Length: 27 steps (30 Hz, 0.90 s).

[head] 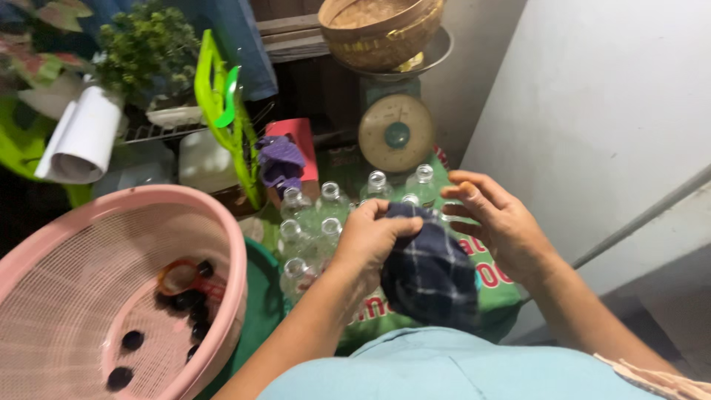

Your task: The person wipes the exterior of clear plastic bottles with a cloth, then wipes bottle caps and a red ladle. The person places the dried items on a table next to a pink basket.

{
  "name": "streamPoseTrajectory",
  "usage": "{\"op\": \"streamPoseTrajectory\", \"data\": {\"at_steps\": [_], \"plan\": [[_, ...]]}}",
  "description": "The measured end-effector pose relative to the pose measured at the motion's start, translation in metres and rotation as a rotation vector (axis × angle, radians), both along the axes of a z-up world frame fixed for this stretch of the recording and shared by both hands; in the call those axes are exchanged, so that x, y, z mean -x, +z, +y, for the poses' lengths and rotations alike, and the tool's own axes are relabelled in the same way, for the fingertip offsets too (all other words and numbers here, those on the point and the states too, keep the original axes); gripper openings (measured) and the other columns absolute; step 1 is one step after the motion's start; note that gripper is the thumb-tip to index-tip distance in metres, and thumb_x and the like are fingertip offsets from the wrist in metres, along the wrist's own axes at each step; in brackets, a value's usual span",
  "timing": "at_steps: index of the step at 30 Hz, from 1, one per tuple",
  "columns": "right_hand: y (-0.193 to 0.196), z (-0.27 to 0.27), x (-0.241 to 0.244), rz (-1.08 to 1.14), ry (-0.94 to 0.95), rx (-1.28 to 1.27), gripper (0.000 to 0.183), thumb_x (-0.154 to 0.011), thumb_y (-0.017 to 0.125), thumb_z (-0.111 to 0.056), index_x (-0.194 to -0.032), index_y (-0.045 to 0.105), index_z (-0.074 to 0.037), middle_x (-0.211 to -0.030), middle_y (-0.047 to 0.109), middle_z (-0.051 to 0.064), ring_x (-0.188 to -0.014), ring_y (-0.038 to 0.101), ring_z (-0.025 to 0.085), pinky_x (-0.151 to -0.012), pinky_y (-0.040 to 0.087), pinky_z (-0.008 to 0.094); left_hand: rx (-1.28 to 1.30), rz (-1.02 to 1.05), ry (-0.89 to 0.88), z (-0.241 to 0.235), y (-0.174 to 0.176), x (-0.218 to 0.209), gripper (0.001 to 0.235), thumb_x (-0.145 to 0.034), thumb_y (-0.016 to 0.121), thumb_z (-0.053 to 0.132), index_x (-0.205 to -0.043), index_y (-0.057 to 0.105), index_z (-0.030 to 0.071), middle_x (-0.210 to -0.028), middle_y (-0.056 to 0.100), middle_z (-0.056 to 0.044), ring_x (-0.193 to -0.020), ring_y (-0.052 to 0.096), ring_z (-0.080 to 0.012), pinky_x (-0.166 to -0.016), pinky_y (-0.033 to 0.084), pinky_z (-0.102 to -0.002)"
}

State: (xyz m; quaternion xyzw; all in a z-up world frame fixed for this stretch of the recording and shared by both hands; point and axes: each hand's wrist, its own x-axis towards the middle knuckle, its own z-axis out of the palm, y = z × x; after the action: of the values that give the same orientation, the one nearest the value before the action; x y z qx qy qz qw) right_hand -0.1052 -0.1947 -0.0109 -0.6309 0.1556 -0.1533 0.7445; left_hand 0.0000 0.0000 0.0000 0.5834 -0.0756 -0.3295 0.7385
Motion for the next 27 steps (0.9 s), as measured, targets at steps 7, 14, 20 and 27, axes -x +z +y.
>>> {"op": "streamPoseTrajectory", "data": {"at_steps": [7,14,20,27], "plan": [[0.063,0.09,-0.023,0.035,0.378,0.275,0.066,-0.084,0.076,-0.02,-0.145,0.052,-0.016,-0.12,0.069,0.004,-0.106,0.065,0.012,-0.09,0.053,0.029,0.223,0.136,0.119,0.044,0.031,-0.002,0.032,-0.078,0.08,0.008,-0.104,0.061,0.005,-0.089,0.071,-0.009,-0.077,0.07,-0.0196,-0.066,0.059,-0.037],[0.061,0.141,-0.065,0.105,0.263,-0.186,0.031,-0.088,0.071,-0.015,-0.117,0.067,-0.007,-0.095,0.073,0.006,-0.079,0.07,0.016,-0.072,0.058,0.035,0.068,-0.025,0.357,0.13,0.024,-0.034,0.022,-0.088,0.077,0.017,-0.104,0.064,0.008,-0.089,0.068,-0.003,-0.076,0.064,-0.0133,-0.065,0.053,-0.028],[0.057,0.192,-0.107,0.009,0.268,-0.325,0.027,-0.096,0.063,-0.021,-0.12,0.064,-0.008,-0.098,0.072,0.005,-0.083,0.07,0.017,-0.075,0.058,0.036,-0.039,-0.046,0.492,0.225,-0.021,-0.078,0.019,-0.088,0.074,0.017,-0.1,0.065,0.005,-0.081,0.069,-0.004,-0.069,0.064,-0.0144,-0.062,0.055,-0.031],[0.032,0.269,-0.137,0.062,0.114,-0.367,0.033,-0.097,0.06,-0.02,-0.127,0.062,-0.01,-0.102,0.072,0.005,-0.087,0.07,0.019,-0.081,0.058,0.037,-0.414,-0.191,0.383,0.304,-0.076,-0.115,0.027,-0.09,0.07,0.024,-0.105,0.072,0.002,-0.089,0.07,-0.005,-0.076,0.064,-0.0153,-0.066,0.053,-0.031]]}}
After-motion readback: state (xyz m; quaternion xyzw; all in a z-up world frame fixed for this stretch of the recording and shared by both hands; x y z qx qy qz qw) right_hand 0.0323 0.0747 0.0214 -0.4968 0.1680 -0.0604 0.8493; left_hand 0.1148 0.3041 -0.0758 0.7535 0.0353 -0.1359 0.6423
